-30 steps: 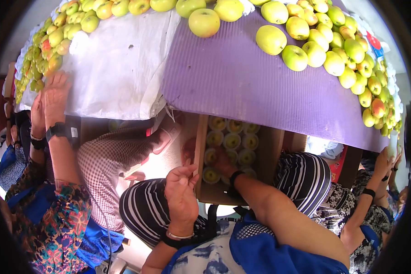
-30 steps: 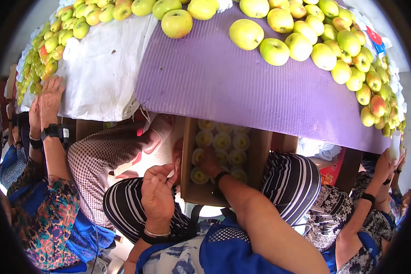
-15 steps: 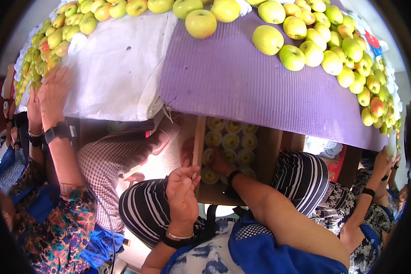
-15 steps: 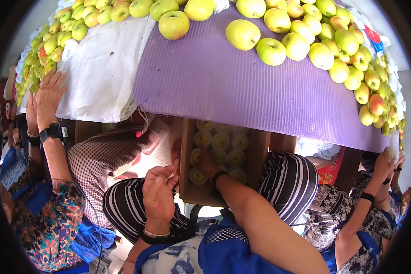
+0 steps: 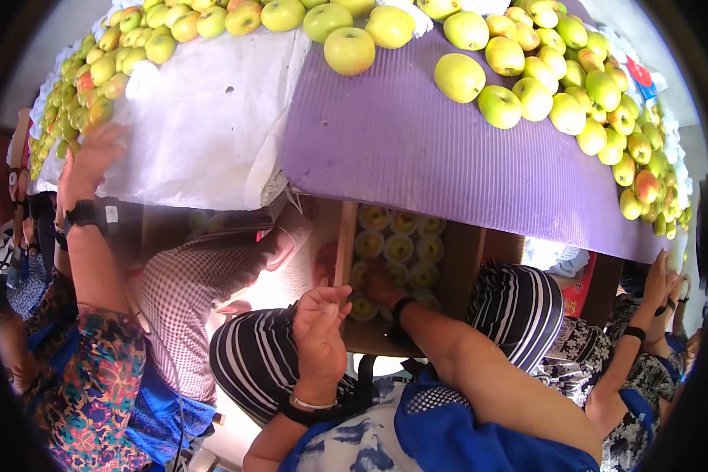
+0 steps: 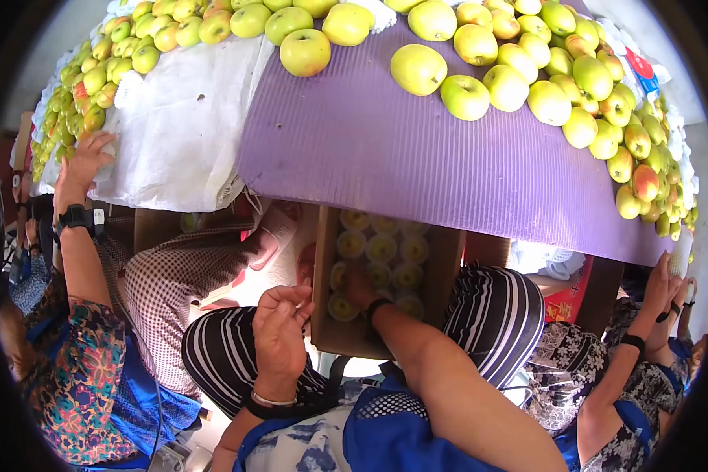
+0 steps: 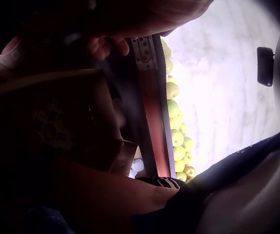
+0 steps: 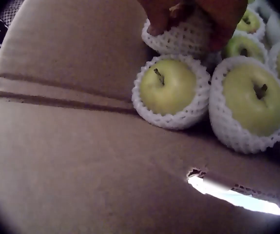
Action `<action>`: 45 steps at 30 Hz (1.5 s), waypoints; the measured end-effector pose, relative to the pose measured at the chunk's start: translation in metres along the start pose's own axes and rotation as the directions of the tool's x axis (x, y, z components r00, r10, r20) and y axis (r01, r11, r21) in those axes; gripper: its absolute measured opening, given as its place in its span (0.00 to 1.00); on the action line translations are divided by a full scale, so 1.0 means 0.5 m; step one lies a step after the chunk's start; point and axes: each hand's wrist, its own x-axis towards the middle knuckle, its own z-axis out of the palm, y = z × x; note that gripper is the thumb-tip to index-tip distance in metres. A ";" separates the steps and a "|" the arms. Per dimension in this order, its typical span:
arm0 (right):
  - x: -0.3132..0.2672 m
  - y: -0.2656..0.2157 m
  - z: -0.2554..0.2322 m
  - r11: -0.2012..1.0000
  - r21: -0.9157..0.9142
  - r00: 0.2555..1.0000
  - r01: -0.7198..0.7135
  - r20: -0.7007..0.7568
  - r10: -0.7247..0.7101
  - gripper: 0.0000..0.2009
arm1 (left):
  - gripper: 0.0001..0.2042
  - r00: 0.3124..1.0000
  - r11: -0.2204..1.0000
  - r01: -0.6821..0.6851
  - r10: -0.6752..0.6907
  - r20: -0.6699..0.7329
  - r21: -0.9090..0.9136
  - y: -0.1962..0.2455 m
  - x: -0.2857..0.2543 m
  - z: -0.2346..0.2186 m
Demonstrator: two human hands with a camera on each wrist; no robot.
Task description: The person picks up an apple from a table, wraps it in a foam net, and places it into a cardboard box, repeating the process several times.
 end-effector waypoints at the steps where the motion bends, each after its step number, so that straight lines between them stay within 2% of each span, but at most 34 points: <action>1: 0.000 -0.002 -0.004 0.999 0.019 0.999 -0.037 0.029 0.037 0.36 | 0.09 1.000 1.000 -0.006 0.006 -0.004 0.006 -0.001 -0.001 -0.001; 5: 0.005 0.004 -0.011 0.997 -0.075 0.999 -0.022 0.029 0.024 0.36 | 0.09 1.000 1.000 -0.005 0.005 0.001 -0.001 0.002 -0.003 -0.005; 7: 0.011 0.008 -0.011 0.999 0.001 0.999 -0.032 0.011 0.032 0.36 | 0.09 1.000 1.000 -0.006 0.006 0.002 -0.007 0.003 -0.004 -0.005; 11: 0.020 0.019 -0.009 0.999 0.001 0.998 -0.054 0.017 0.054 0.37 | 0.09 1.000 1.000 0.001 -0.001 -0.005 -0.019 0.000 -0.002 -0.008; 14: 0.016 0.005 -0.015 1.000 0.010 1.000 -0.017 0.019 0.016 0.38 | 0.09 1.000 1.000 0.013 -0.013 -0.002 -0.018 -0.001 -0.003 -0.009; 16: 0.000 -0.045 -0.037 0.997 -0.070 0.999 0.037 -0.005 -0.037 0.39 | 0.09 1.000 1.000 0.022 -0.022 -0.010 -0.013 0.000 -0.005 -0.007; 17: 0.003 -0.041 -0.033 0.997 -0.069 0.999 0.040 -0.004 -0.041 0.39 | 0.09 0.999 0.999 0.034 -0.034 -0.017 -0.011 -0.001 -0.005 -0.006; 19: 0.003 -0.034 -0.022 0.978 -0.205 0.999 0.040 -0.010 -0.043 0.44 | 0.09 1.000 1.000 0.026 -0.026 -0.015 -0.005 -0.003 -0.004 -0.005; 26: 0.018 -0.001 -0.003 0.978 -0.208 1.000 0.013 -0.018 -0.017 0.44 | 0.09 1.000 1.000 0.021 -0.021 -0.013 0.004 -0.002 0.001 0.001; 28: 0.020 -0.016 -0.017 0.990 -0.123 0.993 -0.068 -0.105 0.055 0.42 | 0.09 1.000 1.000 0.026 -0.026 -0.013 0.005 0.000 0.001 -0.001; 32: 0.036 -0.039 -0.038 0.990 -0.135 0.978 -0.051 -0.208 0.022 0.40 | 0.09 1.000 1.000 0.024 -0.024 -0.004 -0.013 0.001 0.000 -0.001; 34: 0.053 -0.021 -0.028 0.988 -0.146 0.981 0.040 -0.183 -0.066 0.39 | 0.09 1.000 1.000 0.026 -0.026 -0.004 -0.013 0.001 0.000 -0.001; 35: 0.057 -0.013 -0.018 0.989 -0.144 0.981 0.040 -0.182 -0.066 0.39 | 0.09 1.000 1.000 0.026 -0.026 -0.003 -0.012 0.001 0.001 -0.002; 37: 0.056 -0.007 0.000 0.922 -0.343 0.895 0.181 -0.331 -0.298 0.24 | 0.09 1.000 1.000 0.028 -0.028 -0.004 -0.006 0.001 0.000 -0.003; 38: 0.057 0.007 0.009 0.923 -0.342 0.894 0.178 -0.335 -0.296 0.24 | 0.09 1.000 1.000 0.030 -0.030 0.000 -0.003 -0.001 0.001 -0.002; 40: 0.077 0.035 0.019 0.874 -0.465 0.945 0.138 -0.203 -0.257 0.19 | 0.10 0.998 0.998 0.052 -0.051 -0.025 0.033 -0.007 -0.010 -0.004; 42: 0.088 0.024 0.004 0.904 -0.369 0.908 0.216 -0.265 -0.325 0.15 | 0.11 0.998 0.997 0.050 -0.049 -0.028 0.063 -0.006 -0.004 0.003; 45: 0.089 -0.001 -0.013 0.909 -0.360 0.871 0.209 -0.354 -0.341 0.15 | 0.10 0.998 0.996 0.069 -0.069 -0.005 0.057 -0.014 0.000 -0.001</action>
